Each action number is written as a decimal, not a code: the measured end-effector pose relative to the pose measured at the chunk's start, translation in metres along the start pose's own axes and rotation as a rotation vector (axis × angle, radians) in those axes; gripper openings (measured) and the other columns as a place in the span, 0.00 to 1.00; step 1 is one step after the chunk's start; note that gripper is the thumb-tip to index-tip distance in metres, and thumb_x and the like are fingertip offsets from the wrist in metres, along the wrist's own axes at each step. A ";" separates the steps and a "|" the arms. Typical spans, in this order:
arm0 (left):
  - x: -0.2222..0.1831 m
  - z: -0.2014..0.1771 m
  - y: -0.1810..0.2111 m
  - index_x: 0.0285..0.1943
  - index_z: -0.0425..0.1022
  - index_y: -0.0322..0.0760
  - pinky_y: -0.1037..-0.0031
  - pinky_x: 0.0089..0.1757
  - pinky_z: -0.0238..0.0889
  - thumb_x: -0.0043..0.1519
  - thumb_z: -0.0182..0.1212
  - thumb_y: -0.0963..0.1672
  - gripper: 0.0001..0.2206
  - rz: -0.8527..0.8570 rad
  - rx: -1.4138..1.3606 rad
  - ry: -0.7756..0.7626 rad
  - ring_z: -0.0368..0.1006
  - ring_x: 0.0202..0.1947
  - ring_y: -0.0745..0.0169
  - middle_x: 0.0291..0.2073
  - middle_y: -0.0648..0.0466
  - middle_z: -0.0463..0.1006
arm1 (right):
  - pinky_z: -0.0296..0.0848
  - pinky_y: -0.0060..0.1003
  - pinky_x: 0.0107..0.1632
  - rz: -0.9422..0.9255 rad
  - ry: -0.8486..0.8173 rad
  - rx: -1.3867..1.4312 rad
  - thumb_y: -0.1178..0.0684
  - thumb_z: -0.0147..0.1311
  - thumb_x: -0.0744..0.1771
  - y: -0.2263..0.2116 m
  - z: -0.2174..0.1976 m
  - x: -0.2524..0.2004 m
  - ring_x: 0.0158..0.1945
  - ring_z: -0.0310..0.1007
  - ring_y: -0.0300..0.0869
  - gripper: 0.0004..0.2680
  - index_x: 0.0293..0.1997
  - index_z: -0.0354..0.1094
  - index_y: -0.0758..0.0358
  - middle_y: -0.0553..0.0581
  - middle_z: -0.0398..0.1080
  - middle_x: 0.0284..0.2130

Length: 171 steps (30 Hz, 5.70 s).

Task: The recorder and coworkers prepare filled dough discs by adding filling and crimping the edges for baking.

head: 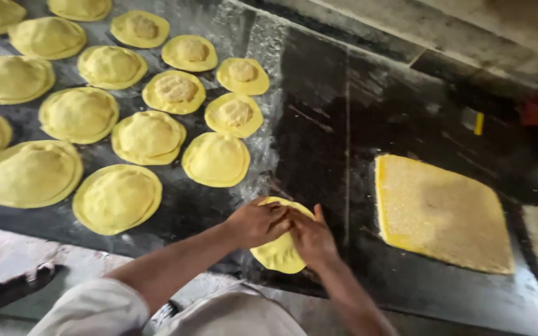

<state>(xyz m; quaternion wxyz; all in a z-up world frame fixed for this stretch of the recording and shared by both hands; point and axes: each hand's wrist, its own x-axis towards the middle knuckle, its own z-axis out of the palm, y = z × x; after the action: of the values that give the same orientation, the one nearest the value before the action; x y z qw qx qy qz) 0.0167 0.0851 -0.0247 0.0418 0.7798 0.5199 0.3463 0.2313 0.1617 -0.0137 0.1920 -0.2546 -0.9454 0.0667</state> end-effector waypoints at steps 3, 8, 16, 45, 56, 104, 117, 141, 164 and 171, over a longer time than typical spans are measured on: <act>0.011 -0.010 0.007 0.60 0.74 0.38 0.52 0.51 0.70 0.69 0.49 0.53 0.20 -0.049 -0.036 -0.142 0.77 0.51 0.41 0.51 0.45 0.80 | 0.45 0.55 0.79 0.213 -0.245 0.002 0.50 0.46 0.69 -0.013 -0.026 0.014 0.57 0.75 0.46 0.12 0.55 0.72 0.59 0.55 0.76 0.52; 0.010 -0.001 0.001 0.65 0.71 0.37 0.54 0.42 0.73 0.70 0.47 0.51 0.21 0.002 -0.010 -0.139 0.77 0.43 0.35 0.60 0.35 0.75 | 0.42 0.62 0.70 -0.199 -0.287 -0.372 0.52 0.42 0.64 0.020 0.027 -0.001 0.64 0.68 0.49 0.17 0.58 0.65 0.64 0.61 0.73 0.54; -0.007 -0.023 0.004 0.74 0.62 0.47 0.56 0.59 0.64 0.69 0.45 0.55 0.26 -0.289 -0.225 -0.150 0.70 0.60 0.43 0.62 0.42 0.76 | 0.38 0.57 0.84 0.240 -0.206 0.171 0.50 0.40 0.71 0.012 -0.035 0.005 0.60 0.77 0.40 0.15 0.64 0.68 0.54 0.54 0.77 0.55; -0.056 -0.046 0.041 0.72 0.64 0.38 0.60 0.67 0.54 0.70 0.48 0.50 0.23 -0.252 -0.028 -0.286 0.70 0.60 0.51 0.62 0.48 0.73 | 0.47 0.64 0.79 0.118 -0.094 0.098 0.56 0.47 0.69 -0.008 -0.034 -0.077 0.55 0.74 0.47 0.11 0.58 0.66 0.58 0.57 0.74 0.52; -0.084 -0.043 0.052 0.66 0.71 0.44 0.54 0.68 0.47 0.70 0.49 0.53 0.20 0.006 0.134 -0.243 0.61 0.71 0.54 0.65 0.52 0.72 | 0.39 0.68 0.73 0.129 -0.171 -0.025 0.55 0.51 0.67 -0.071 -0.053 -0.081 0.64 0.68 0.46 0.14 0.59 0.70 0.60 0.56 0.71 0.59; -0.119 -0.088 0.036 0.52 0.78 0.32 0.53 0.57 0.61 0.57 0.66 0.49 0.19 -0.433 0.247 0.232 0.65 0.60 0.38 0.61 0.42 0.71 | 0.67 0.49 0.57 0.187 -0.258 0.068 0.51 0.61 0.64 0.021 -0.015 0.063 0.54 0.70 0.52 0.08 0.45 0.77 0.56 0.54 0.73 0.46; -0.122 -0.085 0.034 0.47 0.80 0.34 0.52 0.57 0.60 0.56 0.66 0.49 0.16 -0.403 0.223 0.225 0.67 0.59 0.39 0.56 0.44 0.75 | 0.74 0.45 0.45 0.261 -0.301 0.271 0.57 0.62 0.61 0.027 -0.012 0.065 0.40 0.75 0.50 0.07 0.40 0.73 0.61 0.56 0.72 0.33; -0.123 -0.086 0.031 0.43 0.81 0.34 0.54 0.57 0.60 0.52 0.66 0.45 0.13 -0.390 0.188 0.187 0.67 0.58 0.40 0.53 0.45 0.76 | 0.76 0.40 0.43 0.444 -0.384 0.207 0.53 0.61 0.65 0.029 -0.019 0.045 0.39 0.78 0.45 0.10 0.50 0.75 0.58 0.54 0.75 0.36; -0.124 -0.084 0.027 0.41 0.80 0.35 0.53 0.56 0.61 0.52 0.66 0.44 0.11 -0.382 0.212 0.220 0.67 0.58 0.41 0.52 0.46 0.77 | 0.74 0.46 0.46 0.356 -0.126 -0.081 0.57 0.59 0.65 -0.021 -0.027 -0.014 0.46 0.75 0.53 0.10 0.49 0.77 0.57 0.58 0.75 0.46; -0.122 -0.085 0.029 0.40 0.80 0.35 0.54 0.55 0.62 0.51 0.65 0.44 0.10 -0.363 0.177 0.205 0.67 0.58 0.43 0.53 0.47 0.77 | 0.73 0.44 0.47 0.404 -0.100 0.003 0.59 0.57 0.64 -0.015 -0.043 -0.012 0.46 0.73 0.53 0.11 0.50 0.78 0.56 0.60 0.70 0.42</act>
<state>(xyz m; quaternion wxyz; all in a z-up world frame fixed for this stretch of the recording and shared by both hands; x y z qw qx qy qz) -0.0371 -0.0558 -0.0086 -0.0180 0.6348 0.6815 0.3636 0.2511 0.1444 0.0255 0.1277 -0.4352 -0.8834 0.1179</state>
